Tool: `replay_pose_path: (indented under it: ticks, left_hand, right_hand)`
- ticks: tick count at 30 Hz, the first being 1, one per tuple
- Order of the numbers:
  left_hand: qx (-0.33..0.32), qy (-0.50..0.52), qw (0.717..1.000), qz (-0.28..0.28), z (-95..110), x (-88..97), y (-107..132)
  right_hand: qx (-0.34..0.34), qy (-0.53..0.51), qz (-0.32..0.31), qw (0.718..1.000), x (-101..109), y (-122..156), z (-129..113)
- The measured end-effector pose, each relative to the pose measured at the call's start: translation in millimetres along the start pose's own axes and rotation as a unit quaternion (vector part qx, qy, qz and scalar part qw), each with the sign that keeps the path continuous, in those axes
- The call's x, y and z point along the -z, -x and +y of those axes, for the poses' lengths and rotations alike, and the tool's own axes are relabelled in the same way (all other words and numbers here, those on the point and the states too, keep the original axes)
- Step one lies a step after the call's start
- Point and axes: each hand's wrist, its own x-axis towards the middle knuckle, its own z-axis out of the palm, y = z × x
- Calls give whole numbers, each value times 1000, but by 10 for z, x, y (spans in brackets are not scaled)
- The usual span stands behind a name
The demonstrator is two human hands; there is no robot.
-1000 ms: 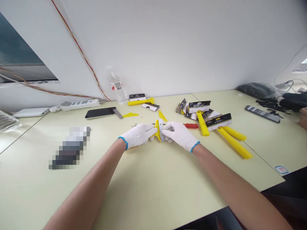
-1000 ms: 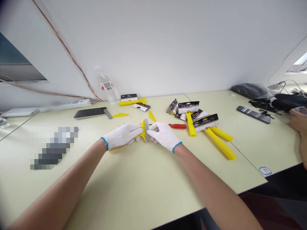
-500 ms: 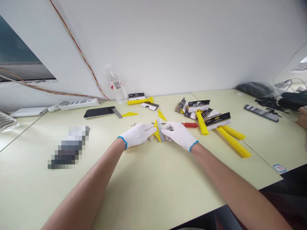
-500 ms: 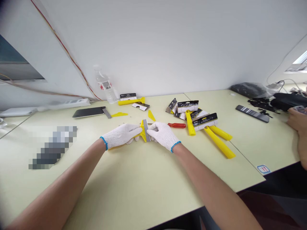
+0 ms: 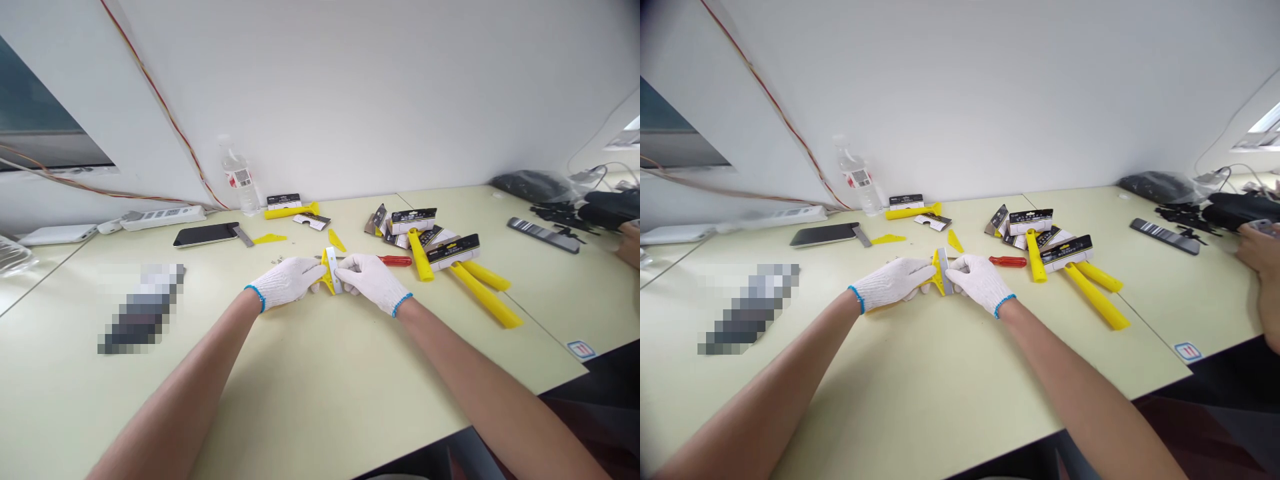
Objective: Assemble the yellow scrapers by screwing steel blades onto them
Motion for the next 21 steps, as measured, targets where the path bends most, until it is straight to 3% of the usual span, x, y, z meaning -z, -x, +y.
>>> replay_pose_path:
  ticks: [11,21]
  left_hand:
    - [8,6,1000,11,56,-13,-23]
    - [18,-4,1000,-9,84,-10,4]
  right_hand:
    - [17,29,57,998,-23,-99,101]
    - [-3,7,26,1000,-27,6,-28]
